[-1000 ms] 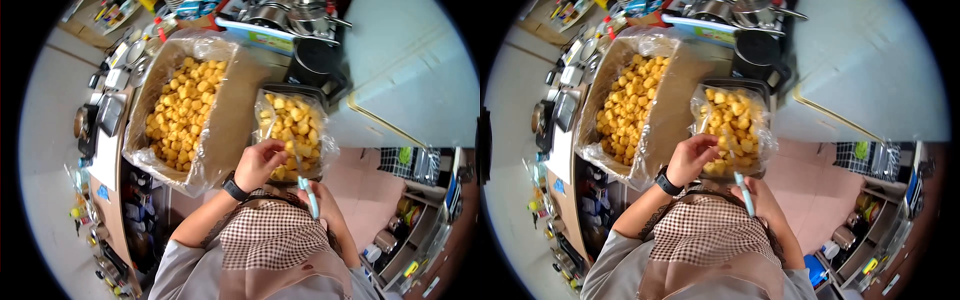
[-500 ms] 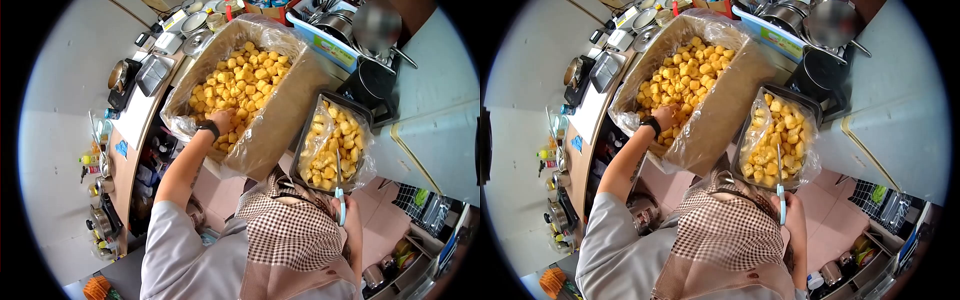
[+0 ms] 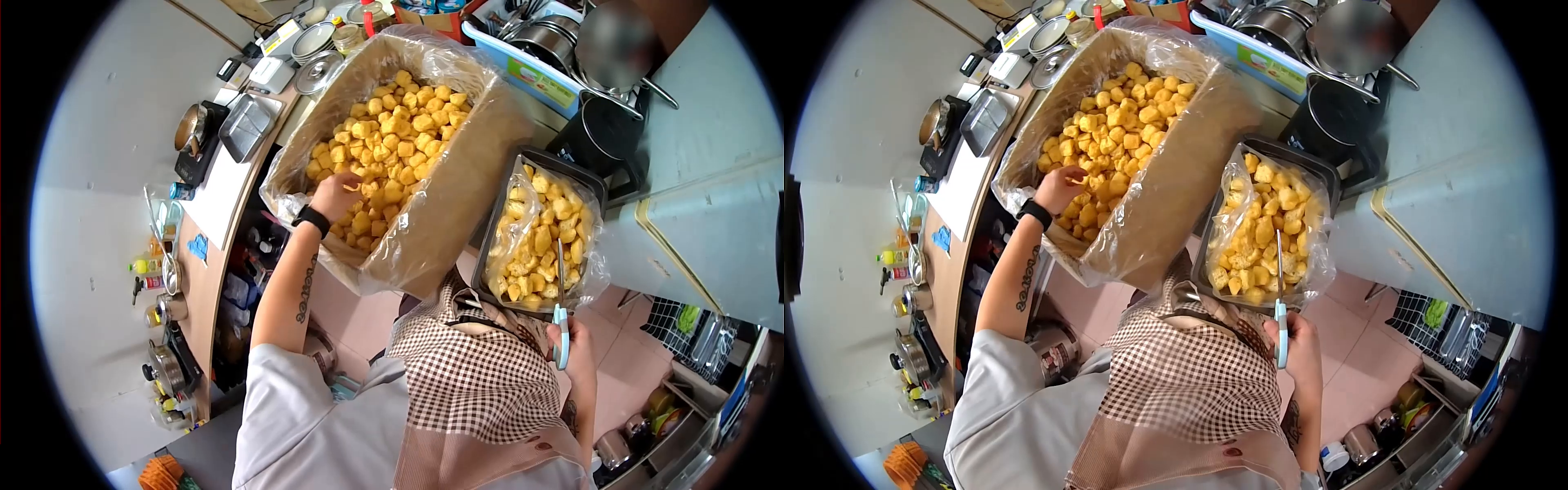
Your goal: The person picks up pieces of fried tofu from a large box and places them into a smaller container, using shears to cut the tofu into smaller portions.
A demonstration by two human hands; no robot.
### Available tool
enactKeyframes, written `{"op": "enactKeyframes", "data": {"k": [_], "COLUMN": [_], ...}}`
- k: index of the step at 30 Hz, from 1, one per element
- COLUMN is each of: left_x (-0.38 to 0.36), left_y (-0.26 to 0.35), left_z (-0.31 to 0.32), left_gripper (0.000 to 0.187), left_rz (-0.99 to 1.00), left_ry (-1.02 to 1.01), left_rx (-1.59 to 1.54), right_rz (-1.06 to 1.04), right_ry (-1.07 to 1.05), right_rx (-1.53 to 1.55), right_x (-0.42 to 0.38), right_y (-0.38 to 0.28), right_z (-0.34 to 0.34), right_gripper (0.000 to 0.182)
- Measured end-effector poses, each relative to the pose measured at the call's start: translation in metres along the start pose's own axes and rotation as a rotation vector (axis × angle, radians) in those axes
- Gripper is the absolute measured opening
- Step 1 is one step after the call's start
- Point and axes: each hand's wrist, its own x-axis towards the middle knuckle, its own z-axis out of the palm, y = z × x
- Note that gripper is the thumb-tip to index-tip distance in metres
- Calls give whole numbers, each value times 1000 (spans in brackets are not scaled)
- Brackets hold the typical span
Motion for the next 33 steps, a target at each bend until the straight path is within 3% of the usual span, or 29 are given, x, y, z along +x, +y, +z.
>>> {"op": "enactKeyframes", "data": {"k": [2,4,6,11,15,18,20,23,24,26,27,28,30,31,33], "left_x": [0,2,11,29,39,67,98,123,128,121,116,112,95,73,47], "left_y": [16,32,43,42,57,31,10,-8,-14,4,5,14,38,79,117], "left_z": [8,16,24,36,19,-3,-8,-14,-13,-23,-17,-16,-7,-11,-7], "left_gripper": [47,54,59,34,38,39,43,55,44,31,28,24,18,17,16], "left_rz": [-84,53,43,164,-29,164,276,191,265,259,347,228,155,89,100], "left_ry": [-105,-201,-230,-216,-395,-144,208,88,125,138,313,298,266,237,158], "left_rx": [-36,148,317,544,534,448,486,718,692,434,179,55,-615,-966,-1294], "right_rz": [-5,-24,-54,-80,-28,-4,-6,0,-7,-17,-26,-17,-3,29,-31], "right_ry": [-11,-22,-32,-8,52,88,93,92,101,122,135,139,145,150,125], "right_rx": [-38,-87,-144,-200,-117,-116,-147,-156,-146,-117,-140,-119,-81,-52,-59], "right_x": [3,4,5,1,-8,-13,-19,-21,-23,-28,-29,-30,-30,-30,-28], "right_y": [-2,-4,-9,-19,-11,5,7,3,1,-6,-11,-10,-9,-13,-14], "right_z": [0,1,1,4,11,14,16,24,25,26,27,27,26,27,28], "right_gripper": [31,32,33,31,28,28,28,29,29,29,27,27,26,25,26]}}
